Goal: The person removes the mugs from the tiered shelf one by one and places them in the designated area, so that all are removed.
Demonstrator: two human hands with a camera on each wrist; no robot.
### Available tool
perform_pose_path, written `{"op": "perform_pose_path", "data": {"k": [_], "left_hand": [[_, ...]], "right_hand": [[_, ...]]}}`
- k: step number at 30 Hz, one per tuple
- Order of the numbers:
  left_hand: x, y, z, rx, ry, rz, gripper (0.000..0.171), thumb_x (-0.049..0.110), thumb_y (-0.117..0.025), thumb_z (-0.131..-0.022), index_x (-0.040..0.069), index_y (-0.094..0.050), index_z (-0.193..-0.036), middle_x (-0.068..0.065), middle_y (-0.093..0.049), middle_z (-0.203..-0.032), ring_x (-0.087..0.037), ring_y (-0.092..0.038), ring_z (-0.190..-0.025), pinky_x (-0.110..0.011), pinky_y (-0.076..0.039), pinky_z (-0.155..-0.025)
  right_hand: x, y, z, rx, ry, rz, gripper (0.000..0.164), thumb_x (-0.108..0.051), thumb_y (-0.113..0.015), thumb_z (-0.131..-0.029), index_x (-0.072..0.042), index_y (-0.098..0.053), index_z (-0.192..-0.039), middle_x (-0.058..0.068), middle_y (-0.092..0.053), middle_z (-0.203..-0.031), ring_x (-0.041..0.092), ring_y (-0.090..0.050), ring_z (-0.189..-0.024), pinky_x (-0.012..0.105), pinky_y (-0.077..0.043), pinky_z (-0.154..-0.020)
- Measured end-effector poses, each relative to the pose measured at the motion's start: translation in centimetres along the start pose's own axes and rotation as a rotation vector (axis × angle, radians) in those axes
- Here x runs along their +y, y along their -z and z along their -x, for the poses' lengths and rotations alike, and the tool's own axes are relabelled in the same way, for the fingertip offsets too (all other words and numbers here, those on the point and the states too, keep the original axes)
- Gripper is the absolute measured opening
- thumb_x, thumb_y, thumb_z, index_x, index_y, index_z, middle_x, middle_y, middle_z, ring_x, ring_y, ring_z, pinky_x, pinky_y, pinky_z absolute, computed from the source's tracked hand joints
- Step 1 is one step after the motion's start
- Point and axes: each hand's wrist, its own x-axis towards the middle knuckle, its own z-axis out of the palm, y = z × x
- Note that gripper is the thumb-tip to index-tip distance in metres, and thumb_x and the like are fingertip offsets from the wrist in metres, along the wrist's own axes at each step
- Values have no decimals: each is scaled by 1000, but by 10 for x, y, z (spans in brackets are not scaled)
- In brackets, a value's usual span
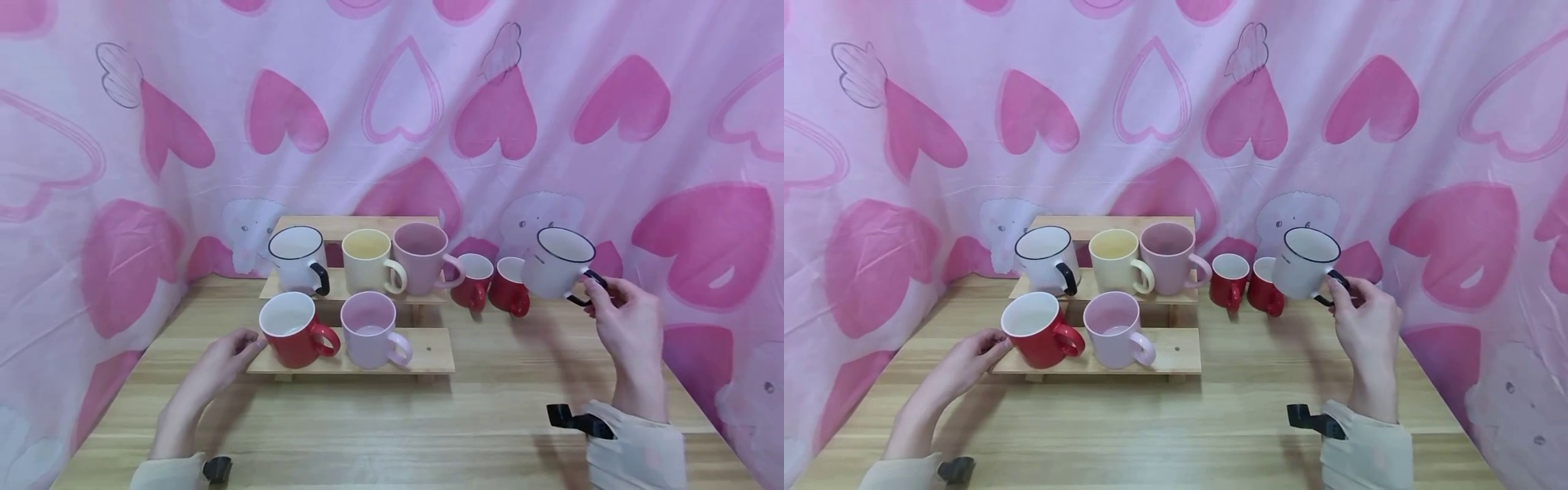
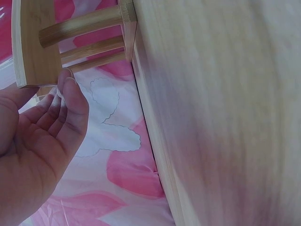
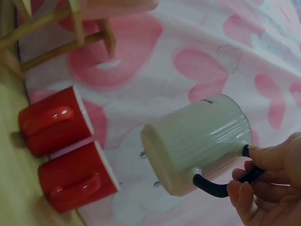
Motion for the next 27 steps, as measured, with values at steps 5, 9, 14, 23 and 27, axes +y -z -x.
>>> {"op": "perform_pose_path", "data": {"k": [5, 9, 14, 23, 27], "left_hand": [[0, 1, 0, 3, -2, 11, 33, 35, -54, -101, 2, -60, -105, -3, -50, -75, -18, -49, -73, -32, -41, -62], [0, 0, 0, 7, -5, 2, 33, 35, -55, -101, 2, -60, -106, -3, -51, -76, -18, -49, -74, -32, -42, -63], [-1, 1, 1, 10, -8, -5, 32, 34, -55, -101, 3, -61, -104, -3, -50, -75, -18, -49, -73, -32, -42, -62], [1, 1, 0, 12, -2, -23, 36, 37, -55, -101, 2, -61, -107, -3, -54, -79, -19, -50, -76, -34, -43, -66], [2, 0, 0, 5, 17, -25, 37, 37, -55, -101, 2, -61, -109, -4, -54, -80, -20, -51, -77, -35, -43, -67]], "right_hand": [[15, -12, -9, 72, -42, -40, 36, -33, -63, -96, -2, -69, -113, -15, -59, -75, 3, -58, -61, 15, -45, -54], [29, -21, -16, 139, -60, -17, 37, -35, -62, -96, -2, -70, -111, -5, -62, -78, -2, -56, -58, 14, -44, -51], [46, -32, -24, 201, -99, -36, 37, -35, -61, -96, -2, -70, -112, -7, -61, -77, -6, -54, -58, 13, -42, -52], [66, -44, -47, 296, -51, -6, 38, -34, -61, -96, -1, -72, -111, -21, -55, -68, -6, -50, -67, 27, -39, -84], [77, -52, -48, 303, -65, 7, 38, -33, -60, -96, 0, -71, -112, 8, -71, -88, 23, -58, -92, 43, -34, -93]]}}
